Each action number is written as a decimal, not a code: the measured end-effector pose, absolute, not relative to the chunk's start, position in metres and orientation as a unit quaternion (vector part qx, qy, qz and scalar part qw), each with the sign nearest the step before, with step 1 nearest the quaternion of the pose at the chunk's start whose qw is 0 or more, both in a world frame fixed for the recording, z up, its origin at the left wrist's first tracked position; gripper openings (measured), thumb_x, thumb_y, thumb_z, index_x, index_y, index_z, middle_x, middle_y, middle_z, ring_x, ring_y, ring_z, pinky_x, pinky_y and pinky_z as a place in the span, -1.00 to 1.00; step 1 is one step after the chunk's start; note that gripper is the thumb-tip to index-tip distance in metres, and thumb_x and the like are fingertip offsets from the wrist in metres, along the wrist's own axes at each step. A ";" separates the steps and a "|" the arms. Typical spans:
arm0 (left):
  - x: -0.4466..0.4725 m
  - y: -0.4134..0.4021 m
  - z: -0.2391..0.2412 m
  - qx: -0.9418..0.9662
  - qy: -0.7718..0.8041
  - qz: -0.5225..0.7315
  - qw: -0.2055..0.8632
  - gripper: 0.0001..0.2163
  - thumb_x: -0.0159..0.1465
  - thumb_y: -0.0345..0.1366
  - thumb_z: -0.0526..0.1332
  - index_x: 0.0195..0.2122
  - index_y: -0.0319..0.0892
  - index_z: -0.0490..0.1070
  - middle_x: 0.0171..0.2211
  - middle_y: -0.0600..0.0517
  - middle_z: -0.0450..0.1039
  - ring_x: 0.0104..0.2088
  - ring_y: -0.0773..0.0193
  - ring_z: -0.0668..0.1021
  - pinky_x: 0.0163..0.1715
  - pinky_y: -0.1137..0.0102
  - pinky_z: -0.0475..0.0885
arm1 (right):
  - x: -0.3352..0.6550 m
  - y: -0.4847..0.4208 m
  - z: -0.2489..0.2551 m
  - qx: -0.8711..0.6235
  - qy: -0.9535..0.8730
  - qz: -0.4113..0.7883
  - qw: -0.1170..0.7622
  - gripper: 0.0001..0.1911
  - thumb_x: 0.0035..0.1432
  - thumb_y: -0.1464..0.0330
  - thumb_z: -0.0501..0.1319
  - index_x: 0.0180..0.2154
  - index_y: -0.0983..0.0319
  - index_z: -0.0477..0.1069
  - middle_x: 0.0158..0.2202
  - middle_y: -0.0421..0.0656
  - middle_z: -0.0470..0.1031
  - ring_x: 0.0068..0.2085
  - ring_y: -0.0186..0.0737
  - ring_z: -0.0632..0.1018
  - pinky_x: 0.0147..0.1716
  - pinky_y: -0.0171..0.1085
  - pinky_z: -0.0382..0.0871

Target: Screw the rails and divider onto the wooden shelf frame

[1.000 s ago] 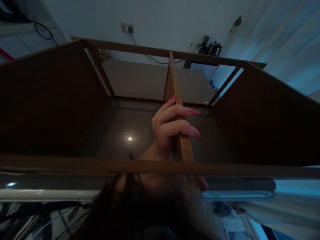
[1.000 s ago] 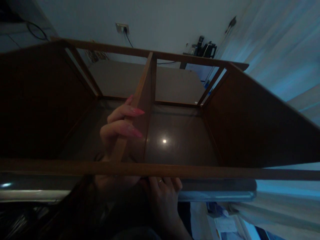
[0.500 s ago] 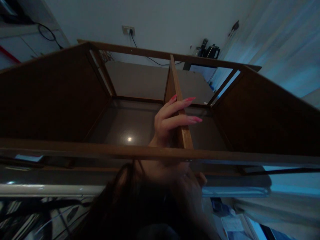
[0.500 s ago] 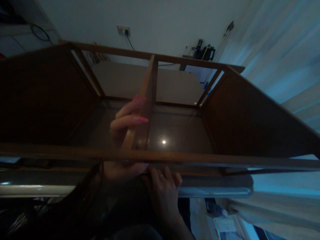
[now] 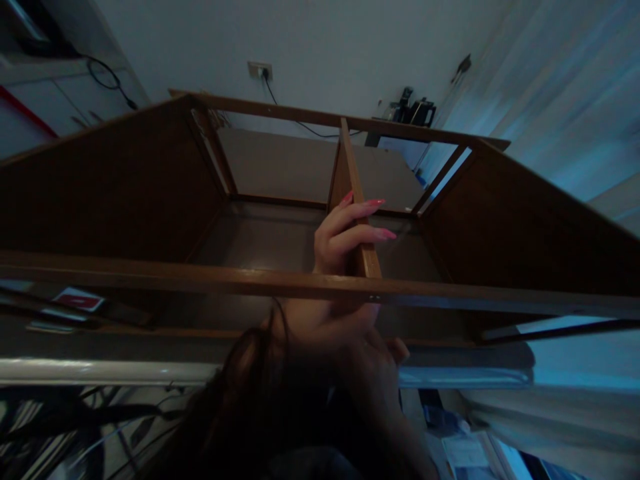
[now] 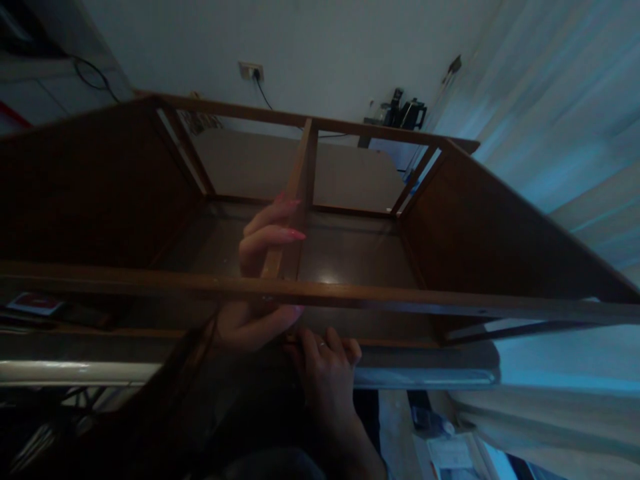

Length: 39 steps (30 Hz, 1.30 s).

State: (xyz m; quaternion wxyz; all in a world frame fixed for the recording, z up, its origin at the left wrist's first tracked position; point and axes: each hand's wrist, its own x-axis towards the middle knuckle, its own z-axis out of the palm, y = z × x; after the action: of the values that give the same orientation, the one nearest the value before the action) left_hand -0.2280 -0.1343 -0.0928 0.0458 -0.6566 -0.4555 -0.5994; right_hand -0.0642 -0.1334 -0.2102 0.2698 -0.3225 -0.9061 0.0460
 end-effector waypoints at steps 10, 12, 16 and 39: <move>-0.230 -0.135 -0.097 -0.693 -0.413 -0.588 0.055 -0.62 0.27 -0.11 0.11 0.09 -0.04 0.18 0.09 -0.06 0.28 0.21 0.06 0.31 0.32 -0.03 0.06 | -0.062 -0.131 -0.211 -0.292 -0.914 0.031 0.279 -0.71 0.41 0.29 -0.05 -0.26 0.17 0.39 -0.56 -0.16 0.42 -0.38 -0.11 0.40 -0.37 -0.20 0.02; -0.230 -0.135 -0.098 -0.690 -0.414 -0.592 0.047 -0.62 0.27 -0.12 0.11 0.09 -0.05 0.18 0.10 -0.07 0.27 0.22 0.06 0.29 0.32 -0.02 0.05 | -0.061 -0.132 -0.212 -0.303 -0.915 0.037 0.265 -0.77 0.39 0.29 0.01 -0.25 0.16 0.40 -0.56 -0.17 0.43 -0.37 -0.11 0.41 -0.36 -0.20 0.03; -0.230 -0.135 -0.097 -0.691 -0.405 -0.598 0.044 -0.60 0.25 -0.13 0.15 0.09 -0.04 0.19 0.12 -0.05 0.27 0.23 0.06 0.29 0.32 -0.02 0.05 | -0.059 -0.133 -0.215 -0.317 -0.918 0.061 0.230 -0.89 0.32 0.31 0.13 -0.23 0.14 0.41 -0.49 -0.16 0.47 -0.33 -0.11 0.42 -0.35 -0.21 0.07; -0.178 -0.198 -0.198 -0.334 -0.563 -0.751 0.086 -0.73 0.21 -0.09 0.20 -0.18 0.01 0.12 -0.17 0.04 0.27 -0.21 0.24 0.44 -0.26 0.29 0.44 | -0.025 -0.154 -0.197 -0.288 -0.908 0.075 0.295 -0.53 0.38 0.17 -0.11 0.20 0.25 0.10 -0.23 -0.07 0.48 -0.18 -0.08 0.49 -0.25 -0.13 0.19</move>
State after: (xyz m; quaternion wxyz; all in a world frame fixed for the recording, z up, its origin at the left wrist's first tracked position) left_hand -0.1781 -0.1983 -0.1979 0.0863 -0.3336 -0.5630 -0.7512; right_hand -0.0249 -0.1540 -0.1965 0.2947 -0.2876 -0.9082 0.0749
